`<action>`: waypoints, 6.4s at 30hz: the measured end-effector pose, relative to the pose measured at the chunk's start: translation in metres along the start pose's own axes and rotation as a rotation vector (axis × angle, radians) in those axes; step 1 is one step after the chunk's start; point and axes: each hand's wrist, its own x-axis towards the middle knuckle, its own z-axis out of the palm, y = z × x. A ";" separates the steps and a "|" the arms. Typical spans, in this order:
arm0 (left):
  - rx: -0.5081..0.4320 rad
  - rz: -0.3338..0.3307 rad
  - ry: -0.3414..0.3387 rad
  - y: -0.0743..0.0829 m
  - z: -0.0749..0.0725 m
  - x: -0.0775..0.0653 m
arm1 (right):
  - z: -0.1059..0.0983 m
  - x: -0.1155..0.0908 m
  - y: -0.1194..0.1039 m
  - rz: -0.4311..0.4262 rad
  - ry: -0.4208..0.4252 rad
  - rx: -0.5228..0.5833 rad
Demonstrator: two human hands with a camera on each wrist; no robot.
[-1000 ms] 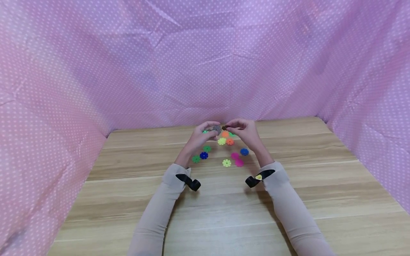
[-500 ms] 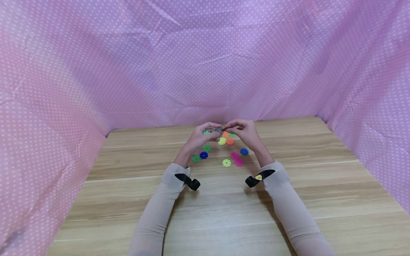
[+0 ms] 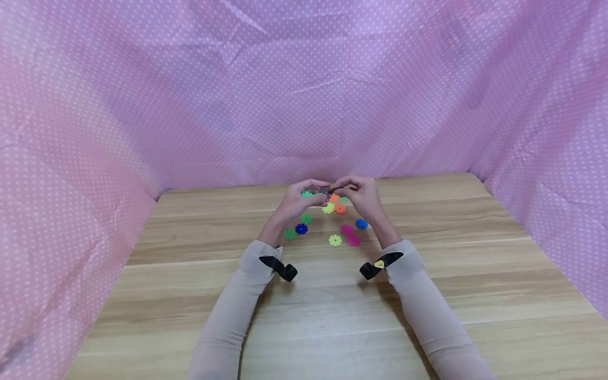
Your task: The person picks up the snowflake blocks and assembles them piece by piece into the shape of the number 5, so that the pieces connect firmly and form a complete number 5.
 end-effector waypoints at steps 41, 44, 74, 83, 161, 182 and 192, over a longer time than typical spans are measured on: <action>0.148 -0.027 0.002 -0.003 -0.010 0.005 | -0.074 -0.017 0.023 0.405 -0.472 -0.446; 0.147 -0.021 0.002 -0.003 -0.011 0.005 | -0.075 -0.016 0.027 0.397 -0.494 -0.441; 0.169 -0.059 -0.002 -0.006 -0.013 -0.001 | -0.072 -0.019 0.033 0.465 -0.502 -0.346; 0.170 -0.071 -0.013 -0.011 -0.011 -0.002 | -0.064 -0.010 0.023 0.503 -0.357 -0.267; 0.164 -0.094 0.091 -0.017 -0.012 -0.001 | -0.014 -0.002 0.024 0.310 -0.065 0.096; 0.088 -0.069 0.185 -0.026 -0.004 0.000 | -0.015 -0.006 0.020 0.307 -0.038 0.098; 0.078 -0.085 0.194 -0.019 -0.006 0.000 | -0.011 -0.002 0.020 0.260 0.007 0.094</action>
